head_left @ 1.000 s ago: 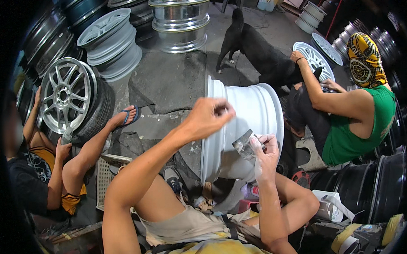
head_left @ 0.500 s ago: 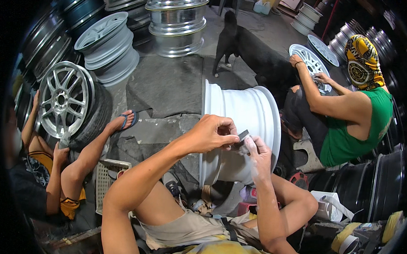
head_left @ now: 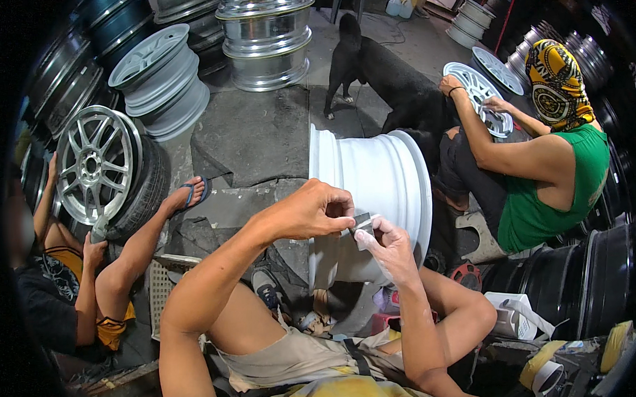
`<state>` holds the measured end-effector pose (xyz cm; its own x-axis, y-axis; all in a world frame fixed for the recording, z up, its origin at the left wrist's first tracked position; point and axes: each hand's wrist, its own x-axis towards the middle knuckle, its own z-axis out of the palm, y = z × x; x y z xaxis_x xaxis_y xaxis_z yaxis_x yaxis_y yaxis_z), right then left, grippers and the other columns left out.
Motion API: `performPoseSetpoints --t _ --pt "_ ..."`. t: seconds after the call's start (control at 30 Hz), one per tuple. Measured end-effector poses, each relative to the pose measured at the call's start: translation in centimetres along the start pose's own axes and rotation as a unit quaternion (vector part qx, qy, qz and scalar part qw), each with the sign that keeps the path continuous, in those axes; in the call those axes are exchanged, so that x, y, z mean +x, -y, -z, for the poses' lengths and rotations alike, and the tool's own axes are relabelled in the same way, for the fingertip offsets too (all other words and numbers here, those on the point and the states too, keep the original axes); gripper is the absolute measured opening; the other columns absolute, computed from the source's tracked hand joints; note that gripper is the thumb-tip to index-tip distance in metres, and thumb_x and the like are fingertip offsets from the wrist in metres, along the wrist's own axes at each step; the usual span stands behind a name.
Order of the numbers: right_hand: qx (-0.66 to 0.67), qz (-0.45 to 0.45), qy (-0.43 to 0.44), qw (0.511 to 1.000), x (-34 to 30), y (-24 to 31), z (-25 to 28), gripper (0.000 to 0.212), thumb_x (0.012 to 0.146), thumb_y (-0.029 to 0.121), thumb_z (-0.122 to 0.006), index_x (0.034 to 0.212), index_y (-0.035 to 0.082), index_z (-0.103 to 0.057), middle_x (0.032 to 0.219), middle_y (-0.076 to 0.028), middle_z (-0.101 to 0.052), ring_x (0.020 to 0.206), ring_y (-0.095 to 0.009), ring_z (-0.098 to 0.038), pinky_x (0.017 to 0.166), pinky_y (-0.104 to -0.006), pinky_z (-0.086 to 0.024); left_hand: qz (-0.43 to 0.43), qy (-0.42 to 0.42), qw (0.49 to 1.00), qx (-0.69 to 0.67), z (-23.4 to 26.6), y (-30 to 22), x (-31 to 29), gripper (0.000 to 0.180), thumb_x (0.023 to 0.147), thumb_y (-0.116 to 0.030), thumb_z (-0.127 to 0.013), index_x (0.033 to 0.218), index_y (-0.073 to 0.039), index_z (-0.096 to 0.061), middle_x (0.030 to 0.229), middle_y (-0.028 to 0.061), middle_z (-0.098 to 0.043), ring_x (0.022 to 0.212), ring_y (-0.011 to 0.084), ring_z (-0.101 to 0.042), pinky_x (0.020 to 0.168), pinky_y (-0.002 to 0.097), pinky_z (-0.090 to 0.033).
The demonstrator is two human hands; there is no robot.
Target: The person sits on the floor and uses a sanding block to smooth the surface of a white-painted wheel rim. They rotate the rim to access different areas and continue sanding the outer barrel and face of the rim throughout the clip.
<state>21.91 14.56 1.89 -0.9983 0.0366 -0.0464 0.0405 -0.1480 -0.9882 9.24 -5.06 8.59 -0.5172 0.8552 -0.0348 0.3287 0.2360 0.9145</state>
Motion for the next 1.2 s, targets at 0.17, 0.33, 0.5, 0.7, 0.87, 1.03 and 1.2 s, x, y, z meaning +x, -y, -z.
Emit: performPoseSetpoints --t 0.17,0.33,0.5,0.7,0.87,1.03,1.2 --pt "0.007 -0.062 0.008 0.998 0.5 1.6 0.0 0.015 0.094 0.007 -0.072 0.106 -0.002 -0.069 0.093 0.001 -0.065 0.083 -0.004 -0.058 0.072 -0.022 -0.047 -0.025 0.005 1.0 0.002 -0.5 0.3 0.0 0.013 0.091 -0.014 -0.073 0.092 -0.002 -0.069 0.072 0.0037 -0.069 0.067 0.0081 -0.066 0.061 0.0256 -0.052" --pt "-0.099 -0.033 -0.019 0.994 1.0 1.3 0.5 0.014 0.091 0.008 -0.074 0.101 -0.001 -0.07 0.084 0.001 -0.065 0.075 -0.004 -0.056 0.066 -0.0229 -0.045 -0.043 -0.08 0.996 0.017 -0.2 0.3 0.5 0.014 0.091 -0.013 -0.074 0.095 -0.001 -0.066 0.072 0.003 -0.068 0.066 0.0069 -0.064 0.06 0.0258 -0.051" --pt "-0.366 0.124 -0.17 0.906 1.9 1.2 -2.4 0.019 0.085 0.011 -0.076 0.086 -0.005 -0.066 0.072 -0.01 -0.059 0.061 -0.018 -0.055 0.06 -0.0318 -0.044 -0.021 -0.377 0.922 0.089 2.7 3.9 2.9 0.018 0.093 -0.015 -0.07 0.103 -0.001 -0.067 0.081 0.0058 -0.069 0.072 0.0117 -0.064 0.066 0.0283 -0.052" --pt "-0.374 0.118 -0.215 0.895 2.9 0.6 -5.5 0.027 0.089 0.017 -0.072 0.079 -0.006 -0.062 0.071 -0.017 -0.057 0.06 -0.03 -0.054 0.06 -0.0416 -0.042 0.178 -0.444 0.876 0.051 1.9 8.6 6.3 0.058 0.093 -0.04 -0.063 0.123 0.009 -0.055 0.108 0.0268 -0.068 0.105 0.0403 -0.066 0.093 0.0468 -0.05" --pt "-0.378 0.101 -0.241 0.888 4.3 0.1 -6.0 0.031 0.088 0.02 -0.072 0.076 -0.006 -0.059 0.069 -0.022 -0.058 0.063 -0.038 -0.057 0.061 -0.046 -0.043 0.261 -0.424 0.866 0.048 0.3 9.8 8.1 0.053 0.098 -0.039 -0.054 0.121 0.009 -0.06 0.123 0.0332 -0.063 0.12 0.0467 -0.06 0.102 0.0523 -0.046" --pt "-0.395 0.119 -0.253 0.875 6.0 0.5 -5.7 0.031 0.085 0.02 -0.072 0.071 -0.004 -0.059 0.064 -0.022 -0.059 0.058 -0.04 -0.058 0.059 -0.047 -0.044 0.244 -0.441 0.862 0.065 0.0 9.0 8.4 0.048 0.099 -0.035 -0.054 0.117 0.008 -0.062 0.12 0.0334 -0.064 0.117 0.0469 -0.061 0.1 0.0525 -0.047" --pt "-0.392 0.113 -0.248 0.878 6.1 0.6 -5.8 0.034 0.085 0.022 -0.072 0.068 -0.005 -0.059 0.058 -0.02 -0.056 0.052 -0.032 -0.055 0.056 -0.0422 -0.044 0.233 -0.446 0.862 0.066 0.0 9.7 8.2 0.046 0.098 -0.033 -0.055 0.114 0.009 -0.063 0.114 0.0334 -0.066 0.113 0.0482 -0.062 0.098 0.0528 -0.048"
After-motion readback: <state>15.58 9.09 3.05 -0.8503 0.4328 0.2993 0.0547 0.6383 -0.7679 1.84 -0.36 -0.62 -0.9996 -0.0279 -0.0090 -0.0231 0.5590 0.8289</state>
